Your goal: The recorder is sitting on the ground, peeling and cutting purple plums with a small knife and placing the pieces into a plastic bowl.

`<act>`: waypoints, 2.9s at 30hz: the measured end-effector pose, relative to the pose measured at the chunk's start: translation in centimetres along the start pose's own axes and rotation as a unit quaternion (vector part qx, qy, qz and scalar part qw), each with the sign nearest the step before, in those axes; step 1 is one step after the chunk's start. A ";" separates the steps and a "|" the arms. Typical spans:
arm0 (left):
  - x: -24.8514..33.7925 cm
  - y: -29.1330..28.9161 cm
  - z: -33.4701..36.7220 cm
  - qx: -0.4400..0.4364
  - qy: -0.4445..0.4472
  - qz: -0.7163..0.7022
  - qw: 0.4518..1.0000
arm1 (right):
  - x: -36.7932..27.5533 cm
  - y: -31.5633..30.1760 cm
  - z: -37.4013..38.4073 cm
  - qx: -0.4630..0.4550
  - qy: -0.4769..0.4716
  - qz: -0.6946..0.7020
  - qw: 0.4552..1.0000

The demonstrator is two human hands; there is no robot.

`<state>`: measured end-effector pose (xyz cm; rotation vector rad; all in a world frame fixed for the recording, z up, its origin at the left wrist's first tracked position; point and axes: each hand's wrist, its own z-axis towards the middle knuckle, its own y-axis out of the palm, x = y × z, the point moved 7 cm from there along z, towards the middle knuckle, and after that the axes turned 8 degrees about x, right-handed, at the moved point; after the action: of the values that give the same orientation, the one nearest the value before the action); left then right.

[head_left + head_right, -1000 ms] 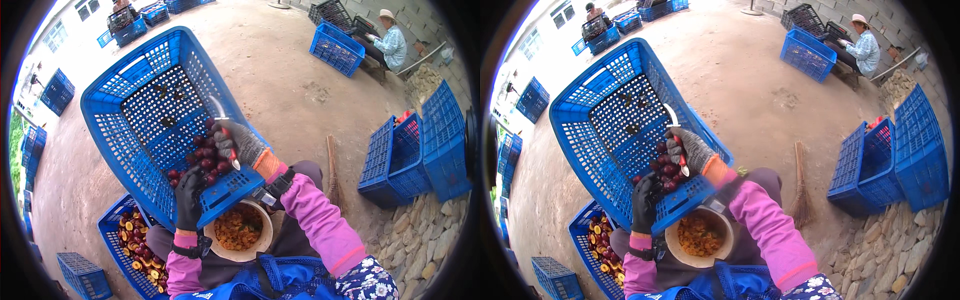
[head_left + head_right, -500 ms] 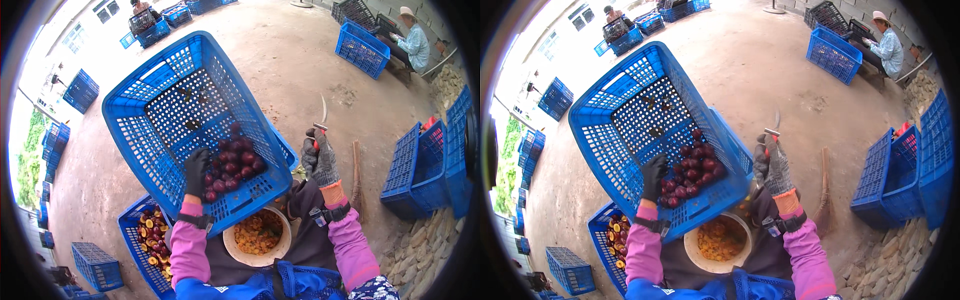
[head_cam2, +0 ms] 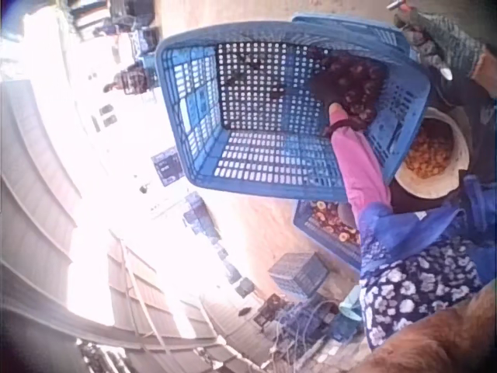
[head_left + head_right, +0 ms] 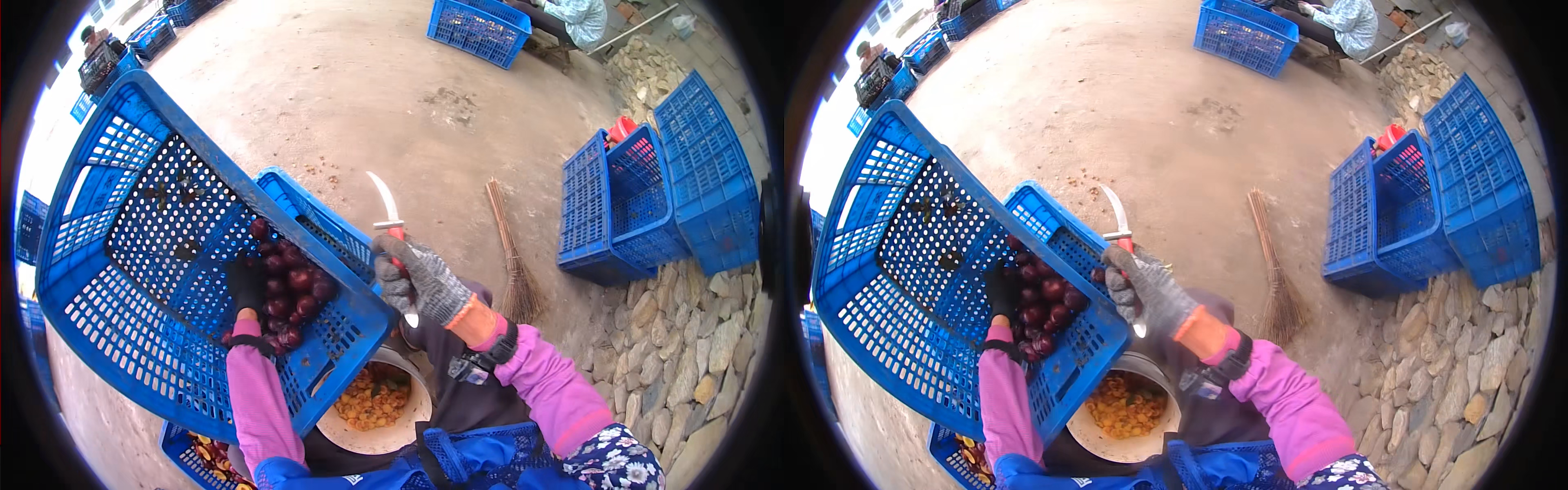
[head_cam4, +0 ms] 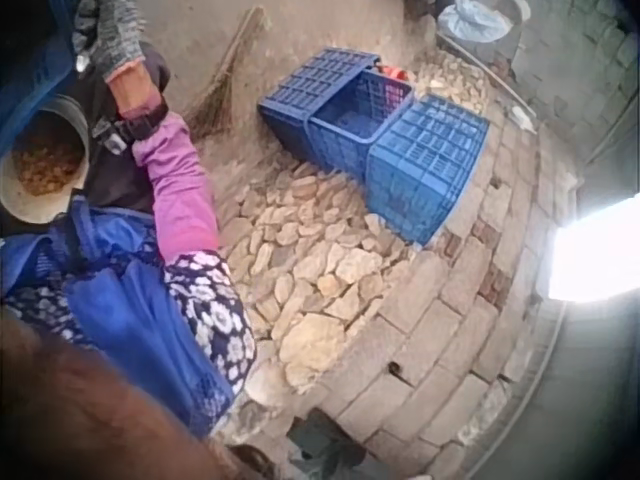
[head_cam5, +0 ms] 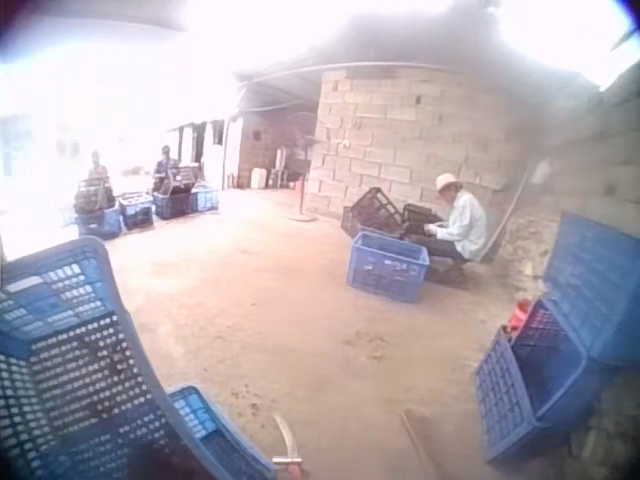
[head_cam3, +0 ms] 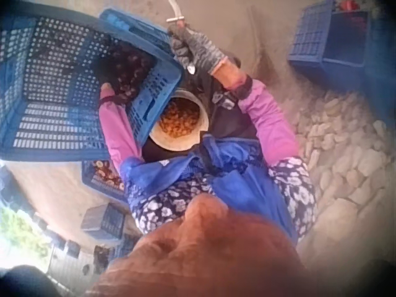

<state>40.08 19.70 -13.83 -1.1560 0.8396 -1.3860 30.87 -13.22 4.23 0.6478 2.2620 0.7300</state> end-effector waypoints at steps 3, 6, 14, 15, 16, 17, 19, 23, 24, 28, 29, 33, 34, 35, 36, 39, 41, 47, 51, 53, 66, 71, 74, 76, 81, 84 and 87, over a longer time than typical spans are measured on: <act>-2.8 -2.3 -0.3 0.024 -0.194 -0.426 0.883 | 0.1 0.4 -0.1 -0.008 -0.006 -0.008 1.000; 3.8 -8.5 -2.1 -0.014 -0.235 -0.662 0.712 | -0.5 -1.2 -0.5 -0.004 -0.045 0.014 0.999; 12.2 -25.5 -16.4 -0.035 -0.325 -0.763 0.558 | 4.0 3.5 -10.2 -0.102 -0.074 -0.175 0.976; 13.5 -26.4 -18.7 -0.046 -0.390 -0.790 0.471 | 5.6 3.4 -11.5 -0.110 -0.080 -0.211 0.968; 14.1 -27.1 -20.6 -0.049 -0.391 -0.800 0.452 | 7.5 2.9 -12.7 -0.112 -0.086 -0.251 0.958; 14.5 -27.9 -22.4 -0.054 -0.391 -0.810 0.434 | 8.9 2.7 -13.4 -0.132 -0.115 -0.294 0.940; 15.0 -28.7 -25.6 -0.061 -0.392 -0.822 0.409 | 11.6 2.0 -14.6 -0.177 -0.220 -0.401 0.871; 15.0 -28.3 -30.6 -0.044 -0.410 -0.819 0.398 | 16.3 1.9 -18.0 -0.222 -0.562 -0.596 0.529; 15.5 -28.4 -31.3 -0.029 -0.426 -0.813 0.396 | 16.4 2.7 -20.1 -0.205 -0.652 -0.603 0.411; 16.0 -28.0 -32.8 -0.027 -0.393 -0.836 0.382 | 17.4 2.5 -20.9 -0.185 -0.643 -0.570 0.476; 16.4 -27.9 -32.9 -0.028 -0.385 -0.843 0.375 | 17.7 2.1 -20.3 -0.181 -0.604 -0.554 0.544; 17.8 -28.2 -32.8 0.001 -0.415 -0.843 0.343 | 17.4 2.0 -22.1 -0.167 -0.706 -0.532 0.436; 18.1 -28.2 -32.7 0.003 -0.417 -0.843 0.339 | 17.5 1.6 -21.5 -0.174 -0.688 -0.533 0.460; 18.4 -28.1 -32.6 0.005 -0.418 -0.844 0.336 | 17.4 1.3 -21.0 -0.161 -0.665 -0.544 0.485; 18.5 -28.2 -32.6 0.008 -0.407 -0.846 0.345 | 17.3 1.3 -20.7 -0.150 -0.641 -0.554 0.510; 18.7 -28.6 -32.2 0.026 -0.382 -0.850 0.363 | 16.8 1.3 -20.2 -0.099 -0.561 -0.599 0.563; 19.2 -29.0 -31.8 0.051 -0.376 -0.850 0.367 | 15.8 2.9 -21.1 -0.103 -0.548 -0.607 0.567; 18.4 -29.6 -31.1 0.141 -0.066 -0.392 0.907 | 16.5 1.4 -19.2 0.010 -0.515 -0.607 0.605; 19.5 -30.1 -30.3 0.073 -0.190 -0.516 0.832 | 16.6 -0.3 -15.8 -0.096 -0.374 -0.462 0.798; 18.4 -29.7 -30.2 0.072 -0.167 -0.511 0.840 | 18.5 -0.7 -15.7 -0.133 0.016 -0.306 0.943; 12.5 -28.3 -30.4 0.146 -0.151 -0.466 0.860 | 16.7 2.3 -17.4 -0.332 0.171 0.014 0.928; 12.8 -24.4 -32.2 0.036 -0.388 -0.892 0.229 | 15.6 1.2 -16.2 -0.173 -0.160 -0.460 0.856; 14.3 -24.4 -32.2 0.026 -0.418 -0.891 0.175 | 16.9 0.7 -16.7 -0.192 -0.477 -0.555 0.654; 15.3 -24.9 -32.0 0.014 -0.412 -0.894 0.178 | 17.9 1.2 -18.8 -0.189 -0.621 -0.590 0.480; 16.7 -25.5 -32.3 -0.009 -0.449 -0.875 0.183 | 18.2 2.6 -21.1 -0.153 -0.651 -0.607 0.430; 17.1 -25.0 -32.6 -0.013 -0.438 -0.881 0.176 | 18.5 2.1 -19.9 -0.153 -0.564 -0.653 0.482; 17.8 -25.3 -32.4 -0.036 -0.406 -0.897 0.174 | 18.8 1.7 -20.0 -0.159 -0.568 -0.684 0.429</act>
<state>3.02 2.41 4.43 -2.5971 -2.2679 -1.4952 4.73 -6.81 9.57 -0.7960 0.6460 -0.2326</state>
